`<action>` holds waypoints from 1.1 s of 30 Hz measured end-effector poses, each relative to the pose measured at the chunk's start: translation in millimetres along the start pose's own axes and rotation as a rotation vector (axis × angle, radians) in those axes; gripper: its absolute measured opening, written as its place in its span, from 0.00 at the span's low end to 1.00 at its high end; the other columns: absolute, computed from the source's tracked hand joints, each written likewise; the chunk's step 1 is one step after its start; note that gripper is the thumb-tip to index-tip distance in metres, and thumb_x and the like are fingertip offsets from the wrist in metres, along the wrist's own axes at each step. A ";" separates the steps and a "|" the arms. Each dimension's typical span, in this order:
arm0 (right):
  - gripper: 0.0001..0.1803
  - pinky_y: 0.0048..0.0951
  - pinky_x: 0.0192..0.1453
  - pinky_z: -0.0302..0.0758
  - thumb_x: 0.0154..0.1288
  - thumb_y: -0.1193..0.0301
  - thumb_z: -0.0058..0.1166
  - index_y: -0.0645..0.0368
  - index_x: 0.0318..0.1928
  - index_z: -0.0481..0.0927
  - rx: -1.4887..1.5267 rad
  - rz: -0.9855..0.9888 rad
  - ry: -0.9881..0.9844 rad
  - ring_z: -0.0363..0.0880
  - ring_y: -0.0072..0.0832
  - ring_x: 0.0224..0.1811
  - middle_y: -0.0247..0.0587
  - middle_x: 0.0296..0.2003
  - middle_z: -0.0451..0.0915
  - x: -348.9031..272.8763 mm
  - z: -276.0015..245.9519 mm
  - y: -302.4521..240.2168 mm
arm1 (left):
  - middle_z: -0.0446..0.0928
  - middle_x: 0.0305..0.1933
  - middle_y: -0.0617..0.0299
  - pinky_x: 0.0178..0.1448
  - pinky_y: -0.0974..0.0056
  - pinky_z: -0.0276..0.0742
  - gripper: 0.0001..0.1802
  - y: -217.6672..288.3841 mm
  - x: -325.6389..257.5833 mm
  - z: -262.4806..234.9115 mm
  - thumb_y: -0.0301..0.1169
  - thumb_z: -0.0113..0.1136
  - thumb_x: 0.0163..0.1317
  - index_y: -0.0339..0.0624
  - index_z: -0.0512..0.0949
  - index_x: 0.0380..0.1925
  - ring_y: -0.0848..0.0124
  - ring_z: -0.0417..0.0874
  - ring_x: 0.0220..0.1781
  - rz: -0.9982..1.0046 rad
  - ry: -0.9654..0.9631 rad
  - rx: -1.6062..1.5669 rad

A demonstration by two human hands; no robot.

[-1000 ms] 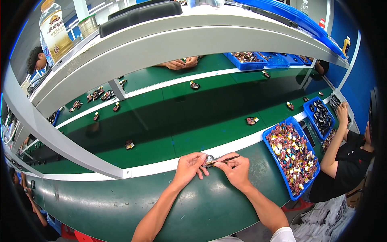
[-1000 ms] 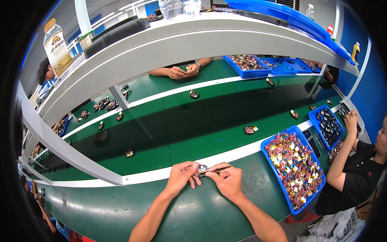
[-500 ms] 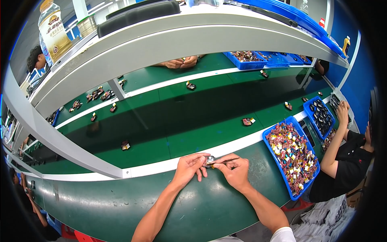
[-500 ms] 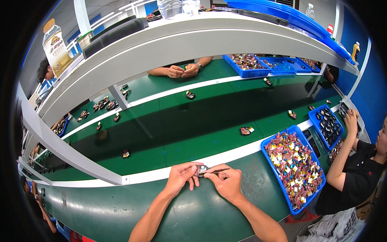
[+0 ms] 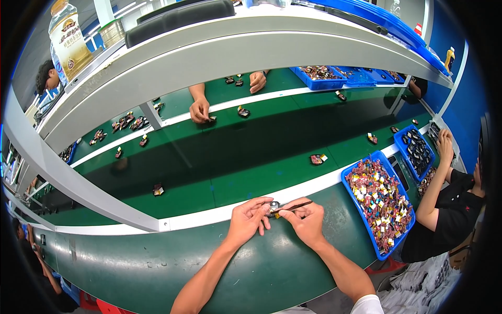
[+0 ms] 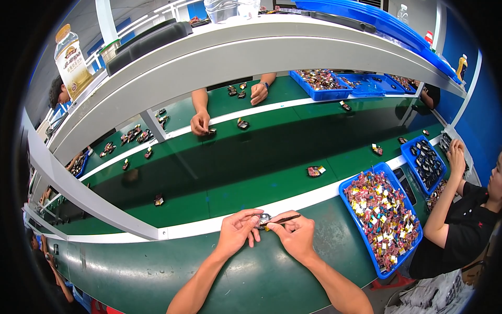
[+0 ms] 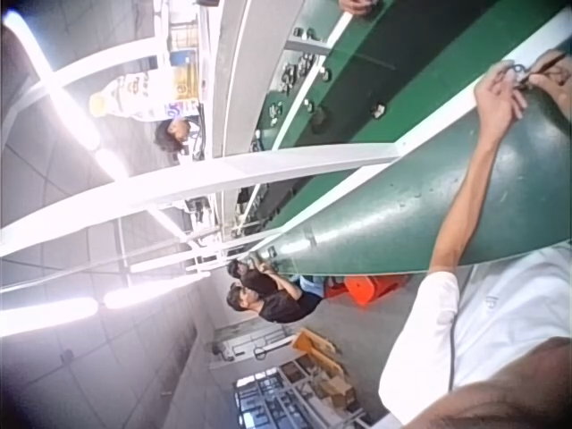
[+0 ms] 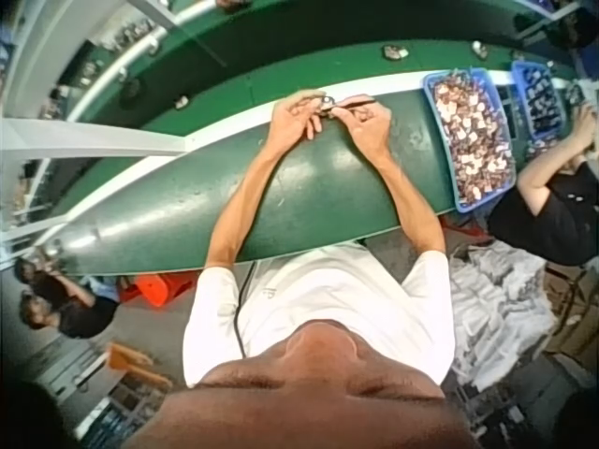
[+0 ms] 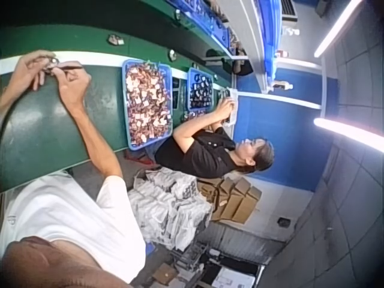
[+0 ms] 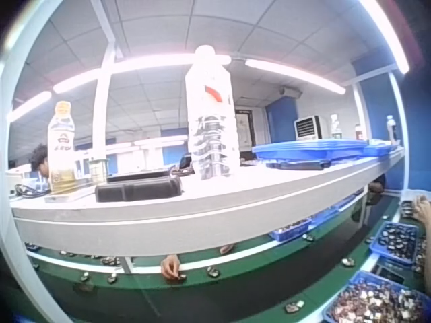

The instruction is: Manually assemble small electronic or plastic components on a factory conveyor belt using a small pick-like tool.

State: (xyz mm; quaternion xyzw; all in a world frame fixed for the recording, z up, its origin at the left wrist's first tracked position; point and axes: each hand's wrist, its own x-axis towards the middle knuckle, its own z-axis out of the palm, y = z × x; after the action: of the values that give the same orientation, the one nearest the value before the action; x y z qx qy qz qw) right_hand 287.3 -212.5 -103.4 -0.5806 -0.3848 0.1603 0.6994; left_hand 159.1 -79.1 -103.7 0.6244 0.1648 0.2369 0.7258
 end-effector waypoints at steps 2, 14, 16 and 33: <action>0.06 0.13 0.23 0.59 0.59 0.85 0.66 0.65 0.35 0.83 -0.005 -0.009 0.003 0.65 0.04 0.20 0.35 0.30 0.87 -0.1 -0.1 0.5 | 0.83 0.39 0.53 0.21 0.72 0.79 0.16 1.2 0.2 -0.4 0.27 0.56 0.74 0.29 0.78 0.56 0.71 0.84 0.25 0.004 -0.007 -0.010; 0.06 0.13 0.21 0.55 0.59 0.84 0.67 0.66 0.36 0.84 0.107 0.036 0.037 0.62 0.03 0.20 0.32 0.29 0.85 -0.3 0.7 3.9 | 0.83 0.38 0.54 0.22 0.73 0.78 0.15 1.9 0.5 -1.2 0.24 0.58 0.71 0.29 0.78 0.55 0.72 0.84 0.26 0.007 -0.030 -0.035; 0.06 0.13 0.21 0.55 0.59 0.84 0.67 0.66 0.36 0.84 0.093 0.042 0.033 0.62 0.03 0.20 0.32 0.29 0.85 -1.1 0.0 6.0 | 0.83 0.38 0.54 0.21 0.73 0.78 0.15 2.3 0.1 -0.9 0.23 0.59 0.70 0.28 0.78 0.54 0.73 0.84 0.26 0.009 -0.020 -0.028; 0.05 0.13 0.21 0.56 0.59 0.84 0.66 0.67 0.35 0.84 0.071 0.030 -0.030 0.62 0.04 0.19 0.32 0.28 0.85 0.3 -3.3 1.1 | 0.84 0.37 0.51 0.20 0.71 0.77 0.13 4.4 3.0 -9.4 0.25 0.60 0.69 0.28 0.79 0.49 0.69 0.84 0.22 -0.061 -0.074 -0.124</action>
State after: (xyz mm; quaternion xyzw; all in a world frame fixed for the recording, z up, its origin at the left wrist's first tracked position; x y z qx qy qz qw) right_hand 290.1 -214.2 -104.4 -0.5587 -0.3804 0.1931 0.7112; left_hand 156.0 -69.2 -100.8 0.5814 0.1420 0.2010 0.7755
